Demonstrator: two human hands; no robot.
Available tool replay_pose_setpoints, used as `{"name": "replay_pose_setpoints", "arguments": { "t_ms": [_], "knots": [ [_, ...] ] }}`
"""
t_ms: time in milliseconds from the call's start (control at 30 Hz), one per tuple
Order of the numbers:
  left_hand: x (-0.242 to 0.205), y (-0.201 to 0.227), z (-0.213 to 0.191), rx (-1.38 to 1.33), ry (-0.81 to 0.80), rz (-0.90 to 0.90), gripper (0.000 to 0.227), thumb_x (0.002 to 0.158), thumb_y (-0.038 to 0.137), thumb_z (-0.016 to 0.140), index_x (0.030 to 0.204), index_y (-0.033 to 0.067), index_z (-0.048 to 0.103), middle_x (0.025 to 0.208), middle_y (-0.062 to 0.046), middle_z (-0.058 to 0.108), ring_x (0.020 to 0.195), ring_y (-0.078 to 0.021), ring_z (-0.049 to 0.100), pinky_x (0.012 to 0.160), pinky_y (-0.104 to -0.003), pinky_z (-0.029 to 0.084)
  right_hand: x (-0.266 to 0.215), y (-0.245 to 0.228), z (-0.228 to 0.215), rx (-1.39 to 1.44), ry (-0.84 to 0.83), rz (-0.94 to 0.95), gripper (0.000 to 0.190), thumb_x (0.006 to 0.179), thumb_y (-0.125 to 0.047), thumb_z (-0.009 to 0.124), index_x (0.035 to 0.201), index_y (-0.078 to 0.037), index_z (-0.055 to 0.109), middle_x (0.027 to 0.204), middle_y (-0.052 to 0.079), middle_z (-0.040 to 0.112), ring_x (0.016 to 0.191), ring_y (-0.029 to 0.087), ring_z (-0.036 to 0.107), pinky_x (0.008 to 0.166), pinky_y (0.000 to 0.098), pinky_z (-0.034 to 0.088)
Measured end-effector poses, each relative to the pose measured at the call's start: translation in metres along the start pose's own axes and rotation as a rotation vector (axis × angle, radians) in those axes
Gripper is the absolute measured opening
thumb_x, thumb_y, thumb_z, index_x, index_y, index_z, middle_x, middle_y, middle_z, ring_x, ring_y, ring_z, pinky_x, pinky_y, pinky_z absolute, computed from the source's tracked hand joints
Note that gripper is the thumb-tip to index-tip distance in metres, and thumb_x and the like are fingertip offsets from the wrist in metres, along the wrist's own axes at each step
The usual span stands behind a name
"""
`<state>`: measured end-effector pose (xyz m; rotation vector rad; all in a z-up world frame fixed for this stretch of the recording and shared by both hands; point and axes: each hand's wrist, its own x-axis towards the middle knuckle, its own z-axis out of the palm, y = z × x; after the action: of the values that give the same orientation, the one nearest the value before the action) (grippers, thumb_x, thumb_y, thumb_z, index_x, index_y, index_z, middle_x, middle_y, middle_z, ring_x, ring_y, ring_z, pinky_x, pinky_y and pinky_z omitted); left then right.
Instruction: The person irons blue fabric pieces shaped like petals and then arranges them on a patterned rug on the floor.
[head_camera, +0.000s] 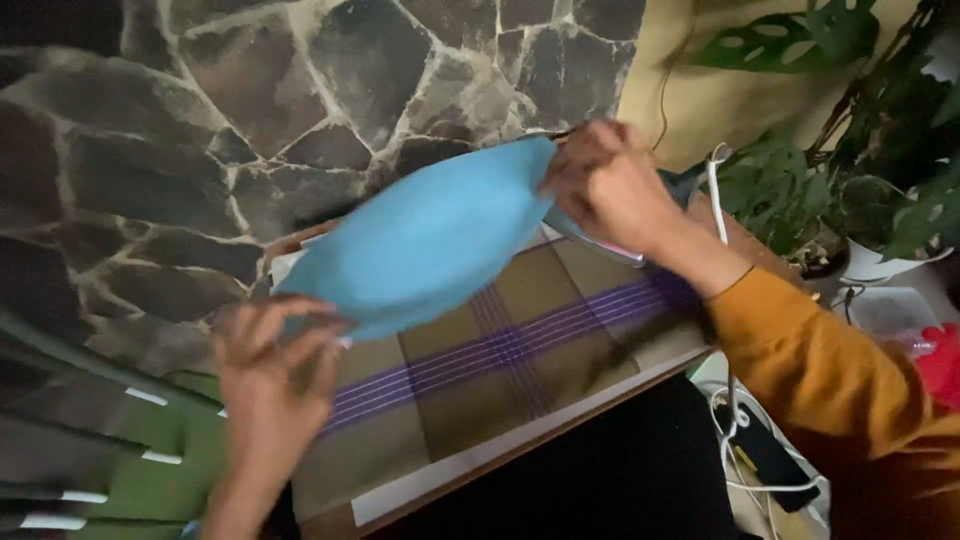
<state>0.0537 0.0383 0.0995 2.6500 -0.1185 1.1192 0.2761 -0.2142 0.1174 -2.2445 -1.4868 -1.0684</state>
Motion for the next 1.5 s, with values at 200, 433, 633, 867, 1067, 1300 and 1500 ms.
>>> {"name": "replay_pose_setpoints", "arguments": {
  "t_ms": [200, 433, 633, 867, 1067, 1300, 1500],
  "knots": [
    [-0.056, -0.007, 0.035, 0.051, -0.205, -0.012, 0.018, 0.059, 0.006, 0.064, 0.074, 0.0165, 0.069, 0.099, 0.008, 0.057, 0.096, -0.0160, 0.048, 0.089, -0.043, 0.032, -0.050, -0.006, 0.035, -0.104, -0.375, -0.051, 0.024, 0.058, -0.014, 0.064, 0.081, -0.021, 0.069, 0.098, -0.003, 0.057, 0.097, 0.021, 0.041, 0.079, 0.0415, 0.029],
    [-0.075, 0.013, 0.039, 0.057, -0.210, -0.054, 0.023, 0.058, 0.005, 0.061, 0.075, 0.0175, 0.067, 0.092, 0.010, 0.060, 0.091, -0.0136, 0.054, 0.089, -0.040, 0.034, -0.021, 0.029, 0.022, -0.291, -0.271, -0.124, 0.035, 0.070, -0.036, 0.058, 0.101, -0.021, 0.065, 0.106, 0.006, 0.058, 0.096, 0.025, 0.050, 0.091, 0.0419, 0.037],
    [-0.090, 0.012, 0.042, 0.031, -0.222, -0.059, 0.026, 0.058, 0.010, 0.063, 0.083, 0.0163, 0.068, 0.104, 0.006, 0.059, 0.105, -0.0168, 0.053, 0.100, -0.052, 0.028, 0.014, 0.054, 0.059, -0.367, -0.769, 0.476, 0.048, 0.078, -0.037, 0.057, 0.111, -0.003, 0.052, 0.091, 0.015, 0.064, 0.085, 0.031, 0.061, 0.072, 0.0408, 0.047],
    [-0.118, 0.015, 0.054, -0.112, -0.133, 0.040, 0.028, 0.066, 0.020, 0.059, 0.092, 0.0101, 0.065, 0.108, -0.006, 0.058, 0.113, -0.0249, 0.048, 0.105, -0.057, 0.011, 0.007, 0.084, 0.069, -0.067, -0.640, 0.792, 0.045, 0.070, -0.040, 0.072, 0.101, -0.009, 0.064, 0.088, 0.013, 0.064, 0.075, 0.029, 0.061, 0.068, 0.0396, 0.049],
    [-0.119, 0.029, 0.052, -0.005, -0.220, 0.051, 0.033, 0.072, 0.028, 0.060, 0.098, 0.0069, 0.061, 0.112, -0.010, 0.055, 0.116, -0.0255, 0.045, 0.101, -0.060, 0.021, 0.013, 0.023, 0.026, -0.014, -0.308, 0.424, 0.035, 0.070, -0.036, 0.069, 0.090, -0.009, 0.067, 0.078, 0.009, 0.065, 0.066, 0.032, 0.059, 0.059, 0.0387, 0.047],
    [-0.119, 0.032, 0.046, 0.018, -0.152, 0.110, 0.037, 0.067, 0.017, 0.063, 0.100, 0.0000, 0.060, 0.108, -0.015, 0.055, 0.094, -0.0269, 0.055, 0.079, -0.039, 0.046, 0.013, -0.041, 0.046, -0.152, -0.609, 0.069, 0.061, 0.069, -0.068, 0.054, 0.052, -0.009, 0.059, 0.047, 0.008, 0.055, 0.042, 0.023, 0.052, 0.050, 0.0317, 0.044],
    [-0.117, 0.039, 0.043, 0.095, -0.104, 0.087, 0.032, 0.068, 0.015, 0.064, 0.096, 0.0004, 0.061, 0.102, -0.012, 0.059, 0.091, -0.0241, 0.058, 0.072, -0.033, 0.047, 0.056, -0.056, 0.086, -0.131, -0.615, 0.139, 0.059, 0.071, -0.067, 0.059, 0.066, -0.008, 0.060, 0.051, 0.010, 0.056, 0.044, 0.026, 0.050, 0.051, 0.0365, 0.044]
  ]
}}
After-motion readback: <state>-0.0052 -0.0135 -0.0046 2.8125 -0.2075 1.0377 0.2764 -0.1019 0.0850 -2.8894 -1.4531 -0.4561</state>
